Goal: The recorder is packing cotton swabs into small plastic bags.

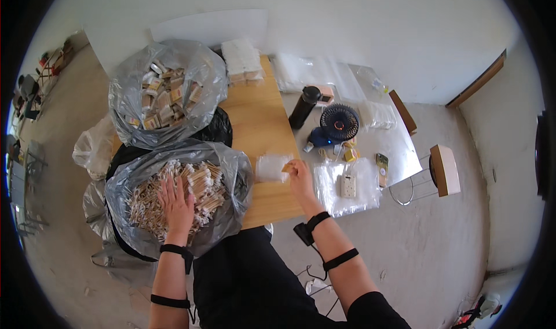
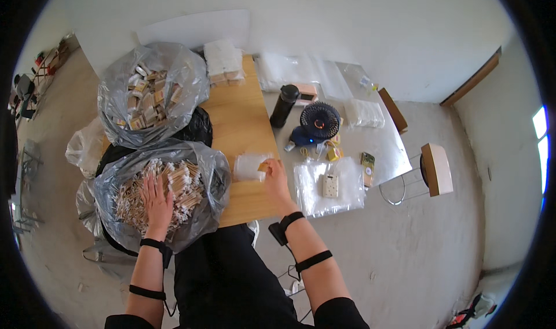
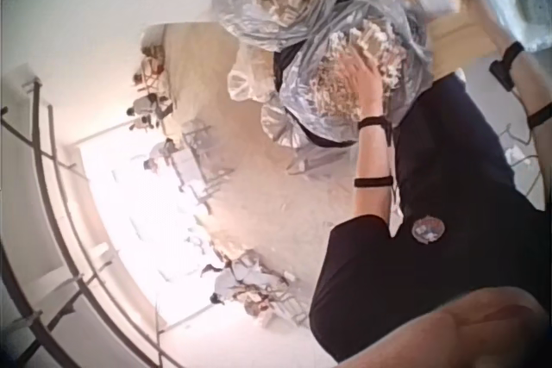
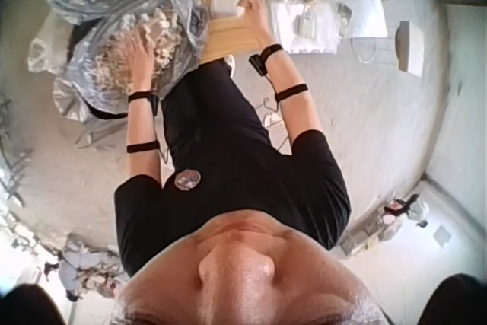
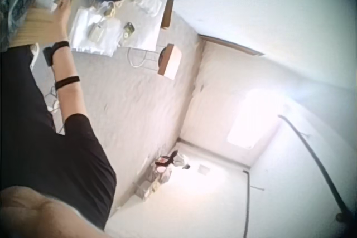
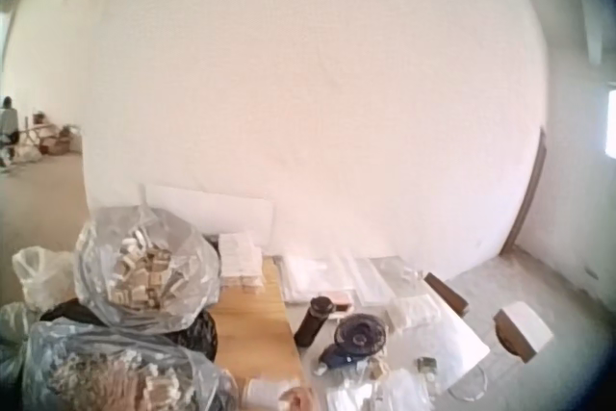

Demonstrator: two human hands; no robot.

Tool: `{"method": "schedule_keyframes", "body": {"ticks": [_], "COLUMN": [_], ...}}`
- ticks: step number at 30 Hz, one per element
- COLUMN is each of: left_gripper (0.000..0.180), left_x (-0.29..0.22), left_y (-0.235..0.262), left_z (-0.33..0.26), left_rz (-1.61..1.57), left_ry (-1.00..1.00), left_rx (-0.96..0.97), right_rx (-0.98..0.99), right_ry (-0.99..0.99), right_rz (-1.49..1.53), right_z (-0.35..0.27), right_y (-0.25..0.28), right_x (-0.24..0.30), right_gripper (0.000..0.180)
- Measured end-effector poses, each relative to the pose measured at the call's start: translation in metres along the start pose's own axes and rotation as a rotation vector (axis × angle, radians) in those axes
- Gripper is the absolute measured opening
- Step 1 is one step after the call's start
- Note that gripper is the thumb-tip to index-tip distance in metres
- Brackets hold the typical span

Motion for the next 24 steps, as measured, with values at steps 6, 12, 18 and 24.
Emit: {"method": "schedule_keyframes", "body": {"ticks": [6, 12, 18, 24], "left_gripper": [0.055, 0.055, 0.056, 0.055], "left_x": [0.021, 0.020, 0.026, 0.030], "left_y": [-0.018, -0.021, -0.018, -0.026], "left_z": [-0.009, -0.006, -0.006, -0.003], "left_rz": [0.081, 0.059, 0.046, 0.041], "left_ry": [0.004, 0.068, 0.130, 0.136], "left_rx": [0.129, 0.181, 0.180, 0.140], "right_rx": [0.088, 0.254, 0.035, -0.103], "right_ry": [-0.008, -0.142, -0.009, 0.128], "right_rz": [-0.309, -0.451, -0.810, -0.744], "right_z": [0.093, 0.134, 0.136, 0.122], "right_y": [-0.032, -0.068, -0.081, -0.073], "right_x": [-0.009, -0.014, -0.011, 0.018], "right_gripper": [0.021, 0.023, 0.022, 0.032]}}
Point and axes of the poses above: each hand's wrist, its own z-axis towards the middle knuckle, its own y-axis out of the back of the hand, x = y × z, the point moved 4 cm from there along z, towards the middle knuckle, and after that the axes turned 7 degrees about -y, right-handed, at the moved point
